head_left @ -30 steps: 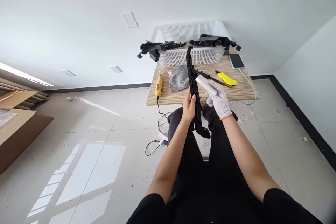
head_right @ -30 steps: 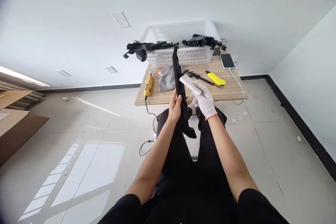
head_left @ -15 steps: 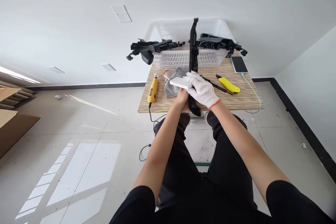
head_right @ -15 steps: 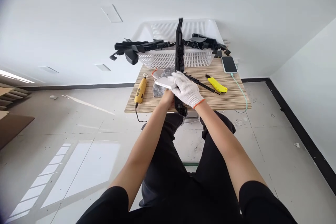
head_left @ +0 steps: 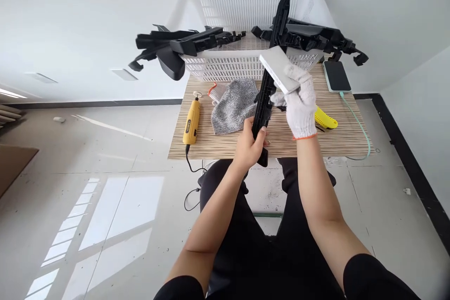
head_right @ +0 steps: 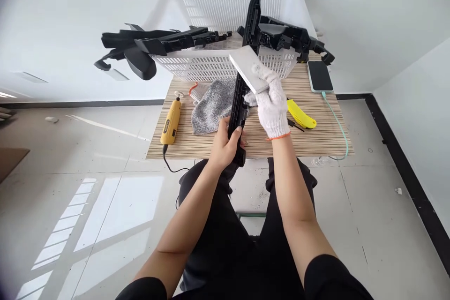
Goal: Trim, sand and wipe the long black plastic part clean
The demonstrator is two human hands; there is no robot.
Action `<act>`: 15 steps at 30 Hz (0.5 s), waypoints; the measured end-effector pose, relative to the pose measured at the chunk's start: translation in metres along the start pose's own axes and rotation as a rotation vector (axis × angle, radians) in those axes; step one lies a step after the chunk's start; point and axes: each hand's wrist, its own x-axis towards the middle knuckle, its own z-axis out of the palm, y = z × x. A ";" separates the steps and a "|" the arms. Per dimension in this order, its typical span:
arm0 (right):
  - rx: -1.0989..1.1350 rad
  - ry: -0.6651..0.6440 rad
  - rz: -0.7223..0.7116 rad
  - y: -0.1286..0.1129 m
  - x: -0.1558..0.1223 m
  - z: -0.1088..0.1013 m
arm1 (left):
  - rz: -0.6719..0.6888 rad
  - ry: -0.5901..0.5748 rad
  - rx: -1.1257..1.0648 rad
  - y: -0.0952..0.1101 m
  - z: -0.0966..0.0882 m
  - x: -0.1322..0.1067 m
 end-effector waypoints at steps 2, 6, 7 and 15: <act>0.010 -0.055 0.090 -0.007 0.003 -0.008 | -0.020 0.031 0.008 0.003 0.001 -0.003; 0.033 -0.090 0.275 -0.017 0.004 -0.011 | -0.074 0.041 -0.051 0.005 0.001 -0.005; 0.050 -0.039 0.282 -0.018 0.004 -0.010 | -0.082 0.032 -0.067 0.004 0.001 -0.005; -0.010 0.140 0.250 0.001 0.011 -0.003 | -0.060 0.019 -0.081 0.003 0.003 -0.003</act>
